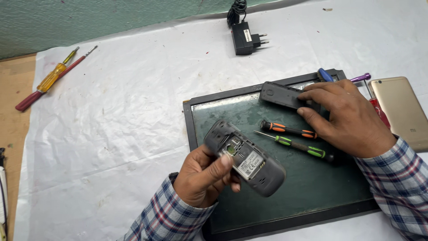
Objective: The person uses screwdrivers to unscrew and pry open a mobile phone on a work mat, removing its keypad board and back cover, then reassembles the phone by fitting the covers back together and pressing them closed. They then handle a charging adapter and cable on the bench.
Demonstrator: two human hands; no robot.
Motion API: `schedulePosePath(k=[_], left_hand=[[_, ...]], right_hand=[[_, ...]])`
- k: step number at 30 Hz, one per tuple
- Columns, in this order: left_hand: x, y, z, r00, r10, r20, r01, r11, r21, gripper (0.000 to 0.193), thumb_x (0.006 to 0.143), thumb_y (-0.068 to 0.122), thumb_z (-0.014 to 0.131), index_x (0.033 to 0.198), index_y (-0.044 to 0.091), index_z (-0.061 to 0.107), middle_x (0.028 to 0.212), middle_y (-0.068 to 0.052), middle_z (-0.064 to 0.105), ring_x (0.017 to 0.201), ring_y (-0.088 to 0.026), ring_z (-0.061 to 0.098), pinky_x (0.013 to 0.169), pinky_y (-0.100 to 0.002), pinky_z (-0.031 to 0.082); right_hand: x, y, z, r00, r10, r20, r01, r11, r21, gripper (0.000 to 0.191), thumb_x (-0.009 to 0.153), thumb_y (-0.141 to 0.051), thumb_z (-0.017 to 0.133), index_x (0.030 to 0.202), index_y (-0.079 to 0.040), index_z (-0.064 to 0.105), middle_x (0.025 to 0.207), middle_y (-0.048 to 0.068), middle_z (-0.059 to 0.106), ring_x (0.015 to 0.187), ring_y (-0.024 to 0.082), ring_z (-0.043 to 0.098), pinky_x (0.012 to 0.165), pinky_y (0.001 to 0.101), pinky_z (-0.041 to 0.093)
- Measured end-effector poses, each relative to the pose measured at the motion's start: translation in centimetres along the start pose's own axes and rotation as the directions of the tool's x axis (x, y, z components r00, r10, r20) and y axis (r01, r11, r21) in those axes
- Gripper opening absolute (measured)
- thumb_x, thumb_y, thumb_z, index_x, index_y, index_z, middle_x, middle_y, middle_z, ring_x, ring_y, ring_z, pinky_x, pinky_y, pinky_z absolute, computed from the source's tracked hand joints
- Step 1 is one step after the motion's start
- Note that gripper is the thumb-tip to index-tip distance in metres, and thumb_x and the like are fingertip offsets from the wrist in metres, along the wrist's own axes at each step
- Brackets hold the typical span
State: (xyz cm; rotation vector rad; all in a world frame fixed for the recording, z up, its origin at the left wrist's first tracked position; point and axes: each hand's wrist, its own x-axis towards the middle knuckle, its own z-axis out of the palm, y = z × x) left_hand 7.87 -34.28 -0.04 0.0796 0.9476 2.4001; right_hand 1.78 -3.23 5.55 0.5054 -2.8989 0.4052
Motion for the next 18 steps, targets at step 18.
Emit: schedulePosePath(k=[18], left_hand=[[0.9, 0.3, 2.2, 0.999, 0.004, -0.033, -0.007, 0.996, -0.091, 0.059, 0.104, 0.036, 0.045, 0.157, 0.014, 0.035, 0.13, -0.022, 0.061, 0.117, -0.028, 0.064, 0.1, -0.043, 0.057]], right_hand=[[-2.2, -3.3, 0.8, 0.973, 0.212, 0.091, -0.19, 0.511, 0.838, 0.029, 0.109, -0.013, 0.05, 0.136, -0.005, 0.053, 0.101, 0.005, 0.06, 0.076, 0.007, 0.054, 0.062, 0.023, 0.05]])
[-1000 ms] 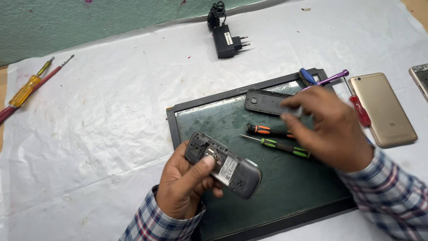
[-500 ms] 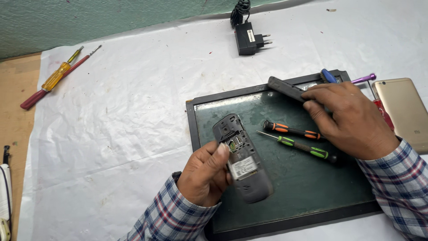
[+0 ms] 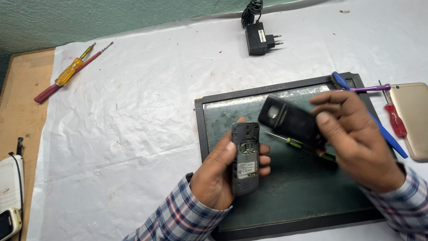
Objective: The person uses screwdrivers to unscrew and pry open a mobile phone on a work mat, removing its keypad board and back cover, then reassembles the phone by fitting the covers back together and pressing them closed. They then handle a charging adapter and cable on the bench.
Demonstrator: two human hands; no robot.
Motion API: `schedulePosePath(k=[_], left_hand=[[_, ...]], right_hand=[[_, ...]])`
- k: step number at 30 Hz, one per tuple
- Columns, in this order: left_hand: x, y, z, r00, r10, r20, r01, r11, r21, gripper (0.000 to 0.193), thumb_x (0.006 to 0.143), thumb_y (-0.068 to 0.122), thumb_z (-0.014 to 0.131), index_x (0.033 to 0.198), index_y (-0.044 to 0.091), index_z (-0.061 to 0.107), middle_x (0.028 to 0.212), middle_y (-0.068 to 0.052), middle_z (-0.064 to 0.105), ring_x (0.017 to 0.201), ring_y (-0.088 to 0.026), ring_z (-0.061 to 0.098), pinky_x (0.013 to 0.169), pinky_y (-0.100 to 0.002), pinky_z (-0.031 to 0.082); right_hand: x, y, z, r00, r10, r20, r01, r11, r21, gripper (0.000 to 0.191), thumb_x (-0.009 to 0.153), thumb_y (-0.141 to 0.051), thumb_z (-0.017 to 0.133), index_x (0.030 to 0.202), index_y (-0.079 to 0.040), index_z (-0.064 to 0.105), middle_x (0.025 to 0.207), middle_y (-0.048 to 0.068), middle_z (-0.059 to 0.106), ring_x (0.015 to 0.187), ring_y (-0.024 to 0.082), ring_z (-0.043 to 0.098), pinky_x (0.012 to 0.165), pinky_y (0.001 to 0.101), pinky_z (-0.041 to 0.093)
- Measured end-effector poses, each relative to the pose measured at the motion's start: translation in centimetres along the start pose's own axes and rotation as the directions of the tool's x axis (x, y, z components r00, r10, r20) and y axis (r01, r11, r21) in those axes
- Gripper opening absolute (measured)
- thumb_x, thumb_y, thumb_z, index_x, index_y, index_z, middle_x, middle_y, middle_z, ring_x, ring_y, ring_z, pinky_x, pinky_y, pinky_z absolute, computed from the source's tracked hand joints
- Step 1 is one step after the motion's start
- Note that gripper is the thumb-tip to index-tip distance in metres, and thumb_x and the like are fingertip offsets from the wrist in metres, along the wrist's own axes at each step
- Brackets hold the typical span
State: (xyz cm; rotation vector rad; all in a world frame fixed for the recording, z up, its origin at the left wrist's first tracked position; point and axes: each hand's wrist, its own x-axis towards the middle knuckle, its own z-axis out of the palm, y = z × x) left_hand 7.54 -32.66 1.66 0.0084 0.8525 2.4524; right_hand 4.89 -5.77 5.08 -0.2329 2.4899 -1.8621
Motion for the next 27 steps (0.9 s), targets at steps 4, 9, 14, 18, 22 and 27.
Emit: schedulePosePath(k=[4, 9, 14, 18, 22, 27], left_hand=[[-0.5, -0.4, 0.3, 1.0, -0.004, 0.023, 0.0, 0.989, 0.151, 0.062, 0.103, 0.035, 0.059, 0.149, -0.003, 0.043, 0.132, -0.017, 0.063, 0.124, -0.022, 0.062, 0.106, -0.038, 0.051], [-0.5, -0.3, 0.6, 0.996, 0.074, -0.047, -0.064, 0.98, 0.19, 0.061, 0.1, 0.022, 0.069, 0.151, -0.003, 0.046, 0.13, -0.018, 0.059, 0.116, -0.021, 0.056, 0.103, -0.038, 0.048], [0.0, 0.3, 0.8, 0.987, 0.157, -0.037, -0.143, 0.957, 0.251, 0.065, 0.092, 0.019, 0.073, 0.148, 0.002, 0.043, 0.15, -0.019, 0.056, 0.132, -0.022, 0.059, 0.112, -0.038, 0.051], [0.1, 0.5, 0.8, 0.989, 0.147, -0.033, -0.135, 0.962, 0.238, 0.067, 0.091, 0.019, 0.074, 0.147, 0.003, 0.043, 0.151, -0.02, 0.055, 0.13, -0.026, 0.06, 0.109, -0.043, 0.054], [0.2, 0.5, 0.5, 0.989, 0.146, -0.016, -0.137, 0.956, 0.258, 0.066, 0.09, 0.017, 0.075, 0.146, 0.001, 0.044, 0.147, -0.021, 0.057, 0.13, -0.029, 0.061, 0.11, -0.048, 0.056], [0.1, 0.2, 0.4, 0.98, 0.197, -0.006, -0.188, 0.948, 0.257, 0.069, 0.091, 0.015, 0.075, 0.15, 0.001, 0.042, 0.138, -0.021, 0.061, 0.131, -0.029, 0.062, 0.113, -0.049, 0.054]], right_hand=[[-1.4, 0.6, 1.8, 0.988, 0.046, 0.146, -0.075, 0.977, 0.199, 0.023, 0.109, -0.015, 0.053, 0.128, -0.003, 0.058, 0.104, 0.009, 0.065, 0.076, 0.009, 0.06, 0.059, 0.024, 0.054], [-2.6, 0.0, 3.6, 0.955, 0.003, 0.295, -0.075, 0.969, 0.234, 0.041, 0.1, -0.015, 0.064, 0.136, -0.006, 0.047, 0.122, 0.011, 0.059, 0.102, 0.014, 0.061, 0.08, 0.0291, 0.054], [-2.6, -1.2, 4.3, 0.957, -0.051, 0.286, 0.044, 0.999, 0.031, 0.054, 0.091, -0.019, 0.074, 0.138, -0.01, 0.051, 0.123, 0.008, 0.056, 0.097, 0.014, 0.064, 0.08, 0.0289, 0.055], [-2.4, -1.6, 4.3, 0.973, -0.066, 0.221, 0.102, 0.983, -0.154, 0.051, 0.084, -0.022, 0.078, 0.13, -0.011, 0.06, 0.12, 0.007, 0.064, 0.086, 0.014, 0.065, 0.071, 0.0289, 0.056], [-2.2, -1.6, 4.3, 0.967, -0.132, 0.218, 0.168, 0.973, -0.157, 0.053, 0.084, -0.026, 0.081, 0.13, -0.012, 0.061, 0.111, 0.005, 0.068, 0.085, 0.015, 0.065, 0.067, 0.0285, 0.056], [-2.3, -1.6, 4.4, 0.943, -0.227, 0.242, 0.27, 0.949, -0.163, 0.053, 0.085, -0.025, 0.08, 0.132, -0.012, 0.061, 0.119, 0.007, 0.072, 0.094, 0.015, 0.07, 0.071, 0.0292, 0.057]])
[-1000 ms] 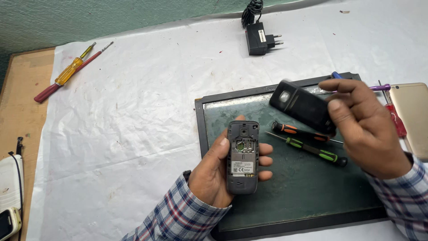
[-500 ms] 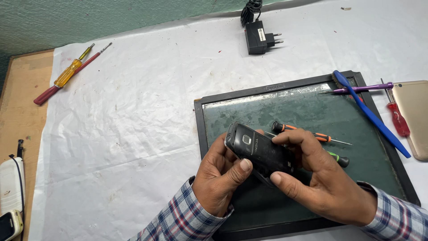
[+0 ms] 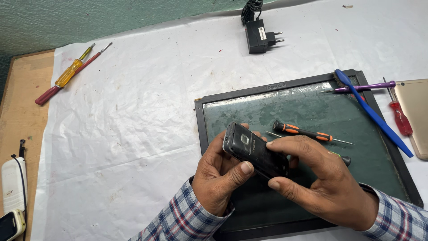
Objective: The person uses screwdrivers to unscrew and pry open a mobile phone on a work mat, removing its keypad board and back cover, then reassembles the phone by fitting the covers back together and pressing them closed. They then handle a charging adapter and cable on the bench.
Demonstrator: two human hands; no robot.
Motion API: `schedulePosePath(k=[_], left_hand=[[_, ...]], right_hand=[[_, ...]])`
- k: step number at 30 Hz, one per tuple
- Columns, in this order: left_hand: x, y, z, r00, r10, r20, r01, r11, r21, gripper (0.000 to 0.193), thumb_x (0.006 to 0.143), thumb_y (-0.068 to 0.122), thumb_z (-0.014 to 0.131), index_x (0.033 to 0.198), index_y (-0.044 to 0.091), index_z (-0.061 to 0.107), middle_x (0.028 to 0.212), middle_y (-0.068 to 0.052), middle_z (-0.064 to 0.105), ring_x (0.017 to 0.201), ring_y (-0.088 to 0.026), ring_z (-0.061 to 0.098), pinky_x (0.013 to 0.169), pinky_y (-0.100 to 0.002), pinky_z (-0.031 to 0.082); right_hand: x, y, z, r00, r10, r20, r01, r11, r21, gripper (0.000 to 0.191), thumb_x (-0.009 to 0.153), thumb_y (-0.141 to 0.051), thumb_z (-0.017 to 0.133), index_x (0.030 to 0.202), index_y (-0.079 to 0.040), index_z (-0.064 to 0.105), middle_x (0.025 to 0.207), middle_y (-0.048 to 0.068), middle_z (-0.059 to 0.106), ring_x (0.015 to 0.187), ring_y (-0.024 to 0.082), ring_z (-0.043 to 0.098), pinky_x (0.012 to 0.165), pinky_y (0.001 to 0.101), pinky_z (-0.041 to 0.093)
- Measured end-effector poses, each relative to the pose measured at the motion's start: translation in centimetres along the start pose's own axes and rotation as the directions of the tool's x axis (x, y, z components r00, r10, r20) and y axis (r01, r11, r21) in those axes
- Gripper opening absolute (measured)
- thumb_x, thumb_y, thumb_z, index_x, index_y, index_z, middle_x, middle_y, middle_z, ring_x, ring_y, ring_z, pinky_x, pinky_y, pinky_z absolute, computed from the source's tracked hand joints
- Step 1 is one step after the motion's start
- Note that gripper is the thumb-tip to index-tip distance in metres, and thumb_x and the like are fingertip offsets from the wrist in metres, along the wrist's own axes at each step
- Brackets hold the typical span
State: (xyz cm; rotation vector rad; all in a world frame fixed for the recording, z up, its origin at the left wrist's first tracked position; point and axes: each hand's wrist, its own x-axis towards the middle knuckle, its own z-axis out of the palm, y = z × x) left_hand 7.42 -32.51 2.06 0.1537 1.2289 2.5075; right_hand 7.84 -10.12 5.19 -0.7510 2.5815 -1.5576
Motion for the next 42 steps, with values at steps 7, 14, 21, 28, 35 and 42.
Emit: schedulePosePath(k=[7, 14, 21, 28, 35, 42], left_hand=[[-0.2, 0.3, 0.0, 1.0, 0.001, 0.009, -0.001, 1.0, -0.003, 0.07, 0.091, 0.012, 0.076, 0.151, -0.001, 0.042, 0.135, -0.02, 0.063, 0.13, -0.029, 0.062, 0.115, -0.048, 0.052], [-0.3, 0.3, -0.2, 1.0, -0.015, 0.021, 0.014, 1.0, 0.008, 0.071, 0.09, 0.012, 0.076, 0.152, 0.0, 0.043, 0.134, -0.018, 0.063, 0.128, -0.027, 0.063, 0.113, -0.047, 0.054], [-0.2, 0.4, -0.5, 0.999, -0.017, 0.027, 0.017, 1.0, -0.014, 0.071, 0.092, 0.017, 0.075, 0.152, -0.002, 0.042, 0.133, -0.02, 0.064, 0.126, -0.029, 0.064, 0.108, -0.047, 0.058], [-0.5, 0.8, 0.5, 0.999, 0.044, -0.024, -0.04, 0.99, 0.136, 0.075, 0.099, 0.014, 0.057, 0.163, 0.012, 0.016, 0.137, -0.02, 0.06, 0.124, -0.027, 0.064, 0.098, -0.046, 0.062], [-1.2, 1.0, 0.8, 0.995, 0.079, -0.063, -0.066, 0.982, 0.176, 0.072, 0.101, 0.006, 0.046, 0.162, 0.011, 0.008, 0.131, -0.025, 0.063, 0.117, -0.026, 0.069, 0.099, -0.044, 0.062], [-1.1, 0.8, 0.4, 0.99, 0.111, -0.083, -0.091, 0.973, 0.213, 0.069, 0.103, 0.008, 0.048, 0.162, 0.007, 0.012, 0.123, -0.025, 0.066, 0.112, -0.026, 0.07, 0.098, -0.043, 0.062]], right_hand=[[-0.1, -0.5, 0.0, 0.998, -0.06, 0.0, 0.06, 0.997, -0.05, 0.054, 0.085, -0.021, 0.078, 0.135, -0.012, 0.06, 0.126, 0.013, 0.067, 0.104, 0.02, 0.071, 0.072, 0.029, 0.059], [-0.1, -0.7, 0.1, 0.999, -0.052, 0.015, 0.053, 0.995, -0.079, 0.055, 0.083, -0.022, 0.08, 0.134, -0.012, 0.062, 0.12, 0.01, 0.068, 0.102, 0.02, 0.068, 0.072, 0.0295, 0.06], [0.1, -0.8, 0.0, 0.992, -0.11, 0.059, 0.113, 0.992, -0.057, 0.058, 0.086, -0.019, 0.078, 0.14, -0.008, 0.06, 0.124, 0.015, 0.064, 0.106, 0.023, 0.068, 0.084, 0.0333, 0.062], [0.1, -0.7, 0.4, 0.994, -0.08, 0.076, 0.089, 0.989, -0.121, 0.064, 0.082, -0.028, 0.081, 0.139, -0.006, 0.061, 0.122, 0.015, 0.063, 0.099, 0.022, 0.065, 0.078, 0.0312, 0.061], [-1.0, 0.3, 1.0, 0.976, 0.206, 0.075, -0.218, 0.95, 0.224, 0.07, 0.088, -0.018, 0.076, 0.15, -0.001, 0.048, 0.113, 0.013, 0.071, 0.092, 0.017, 0.068, 0.074, 0.0304, 0.06], [-1.8, 2.1, 1.1, 0.928, 0.26, 0.267, -0.365, 0.78, 0.508, 0.067, 0.101, -0.016, 0.066, 0.159, 0.002, 0.04, 0.112, 0.015, 0.074, 0.088, 0.015, 0.076, 0.07, 0.0288, 0.064]])
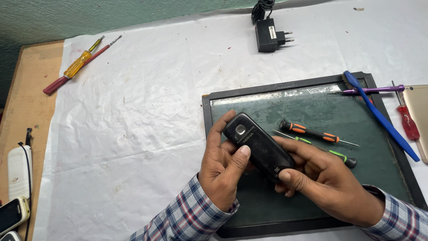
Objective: The person uses screwdrivers to unscrew and pry open a mobile phone on a work mat, removing its keypad board and back cover, then reassembles the phone by fitting the covers back together and pressing them closed. They then handle a charging adapter and cable on the bench.
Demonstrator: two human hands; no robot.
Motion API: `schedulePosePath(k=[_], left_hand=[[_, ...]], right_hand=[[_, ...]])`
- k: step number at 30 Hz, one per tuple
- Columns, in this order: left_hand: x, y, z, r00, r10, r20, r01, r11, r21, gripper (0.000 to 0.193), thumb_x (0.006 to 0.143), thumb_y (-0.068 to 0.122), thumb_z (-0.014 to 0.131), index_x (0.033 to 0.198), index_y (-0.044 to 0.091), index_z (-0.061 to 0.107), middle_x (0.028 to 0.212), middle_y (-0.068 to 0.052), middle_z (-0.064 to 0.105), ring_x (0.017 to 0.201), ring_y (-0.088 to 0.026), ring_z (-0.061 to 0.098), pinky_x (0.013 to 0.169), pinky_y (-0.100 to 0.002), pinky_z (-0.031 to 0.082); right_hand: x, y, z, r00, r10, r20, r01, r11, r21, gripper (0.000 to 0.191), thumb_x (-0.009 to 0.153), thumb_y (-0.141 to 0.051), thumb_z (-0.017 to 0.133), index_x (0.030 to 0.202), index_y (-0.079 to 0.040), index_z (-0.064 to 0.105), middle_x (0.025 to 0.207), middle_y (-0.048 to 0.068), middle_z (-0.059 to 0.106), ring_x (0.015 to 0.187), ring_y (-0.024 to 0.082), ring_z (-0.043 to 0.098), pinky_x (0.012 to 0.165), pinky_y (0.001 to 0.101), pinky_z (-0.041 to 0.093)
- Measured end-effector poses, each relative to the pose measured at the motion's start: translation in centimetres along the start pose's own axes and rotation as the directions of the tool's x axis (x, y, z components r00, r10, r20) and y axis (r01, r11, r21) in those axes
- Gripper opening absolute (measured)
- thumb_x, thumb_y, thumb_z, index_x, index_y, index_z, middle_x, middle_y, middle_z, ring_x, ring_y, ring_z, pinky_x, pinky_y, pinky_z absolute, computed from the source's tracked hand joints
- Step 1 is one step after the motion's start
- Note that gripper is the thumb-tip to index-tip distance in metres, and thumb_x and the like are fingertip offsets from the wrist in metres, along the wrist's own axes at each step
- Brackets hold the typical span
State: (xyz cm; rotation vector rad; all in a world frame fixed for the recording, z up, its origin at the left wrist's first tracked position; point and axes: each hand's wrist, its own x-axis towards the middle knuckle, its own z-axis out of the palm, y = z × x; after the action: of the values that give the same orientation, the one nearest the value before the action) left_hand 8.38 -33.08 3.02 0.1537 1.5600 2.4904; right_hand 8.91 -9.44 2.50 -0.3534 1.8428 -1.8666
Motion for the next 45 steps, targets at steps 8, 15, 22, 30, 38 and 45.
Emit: schedulePosePath(k=[8, 15, 22, 30, 38, 45], left_hand=[[0.1, -0.4, 0.0, 1.0, -0.014, -0.013, 0.014, 0.999, 0.044, 0.068, 0.103, 0.01, 0.048, 0.162, 0.006, 0.015, 0.119, -0.025, 0.068, 0.109, -0.026, 0.071, 0.095, -0.042, 0.063], [-0.6, -0.7, 0.5, 1.0, -0.022, -0.006, 0.022, 0.999, 0.046, 0.068, 0.103, 0.009, 0.047, 0.162, 0.006, 0.012, 0.124, -0.024, 0.066, 0.109, -0.024, 0.07, 0.092, -0.04, 0.063], [-1.4, -0.2, 0.0, 0.999, 0.017, -0.048, -0.018, 0.999, -0.03, 0.07, 0.101, 0.008, 0.05, 0.161, 0.002, 0.014, 0.128, -0.024, 0.064, 0.115, -0.026, 0.07, 0.091, -0.04, 0.067], [-1.5, -0.2, 0.5, 0.993, -0.064, -0.102, 0.07, 0.996, 0.05, 0.08, 0.093, 0.005, 0.061, 0.158, 0.006, 0.013, 0.115, -0.028, 0.066, 0.098, -0.029, 0.076, 0.073, -0.037, 0.069], [-1.2, -0.3, 1.0, 0.976, -0.15, -0.156, 0.158, 0.987, 0.038, 0.08, 0.095, 0.009, 0.055, 0.158, 0.014, 0.006, 0.113, -0.026, 0.067, 0.091, -0.029, 0.078, 0.066, -0.036, 0.07], [-1.0, 0.3, 0.1, 0.999, -0.035, -0.039, 0.041, 0.988, 0.151, 0.069, 0.096, 0.012, 0.061, 0.152, 0.006, 0.02, 0.109, -0.022, 0.067, 0.09, -0.022, 0.076, 0.069, -0.032, 0.068]], right_hand=[[0.3, 1.2, 0.1, 0.996, -0.025, -0.082, 0.023, 1.0, -0.02, 0.059, 0.1, -0.014, 0.066, 0.154, 0.004, 0.048, 0.101, 0.015, 0.075, 0.074, 0.013, 0.074, 0.059, 0.0255, 0.063], [0.5, 1.2, 0.8, 0.971, 0.021, -0.239, -0.035, 0.998, -0.052, 0.049, 0.102, -0.018, 0.063, 0.145, 0.005, 0.057, 0.085, 0.013, 0.076, 0.059, 0.013, 0.073, 0.048, 0.0251, 0.059], [-0.6, -0.8, 2.5, 0.996, -0.003, -0.089, 0.0, 0.999, -0.037, 0.07, 0.094, -0.019, 0.064, 0.156, 0.001, 0.039, 0.098, 0.012, 0.071, 0.079, 0.013, 0.071, 0.065, 0.029, 0.062], [-0.3, -0.4, 2.8, 0.995, -0.014, -0.094, 0.007, 0.997, -0.071, 0.07, 0.092, -0.018, 0.067, 0.155, 0.0, 0.042, 0.095, 0.009, 0.07, 0.074, 0.011, 0.069, 0.062, 0.0261, 0.062], [-0.1, 1.4, 2.2, 0.99, -0.01, -0.143, -0.001, 0.997, -0.071, 0.068, 0.093, -0.017, 0.068, 0.155, 0.0, 0.045, 0.086, 0.01, 0.072, 0.065, 0.01, 0.069, 0.055, 0.0248, 0.061], [-0.6, 2.4, 1.1, 1.0, -0.007, 0.002, 0.007, 1.0, -0.009, 0.042, 0.105, -0.016, 0.06, 0.139, 0.005, 0.046, 0.099, 0.013, 0.073, 0.077, 0.012, 0.072, 0.065, 0.0267, 0.062]])
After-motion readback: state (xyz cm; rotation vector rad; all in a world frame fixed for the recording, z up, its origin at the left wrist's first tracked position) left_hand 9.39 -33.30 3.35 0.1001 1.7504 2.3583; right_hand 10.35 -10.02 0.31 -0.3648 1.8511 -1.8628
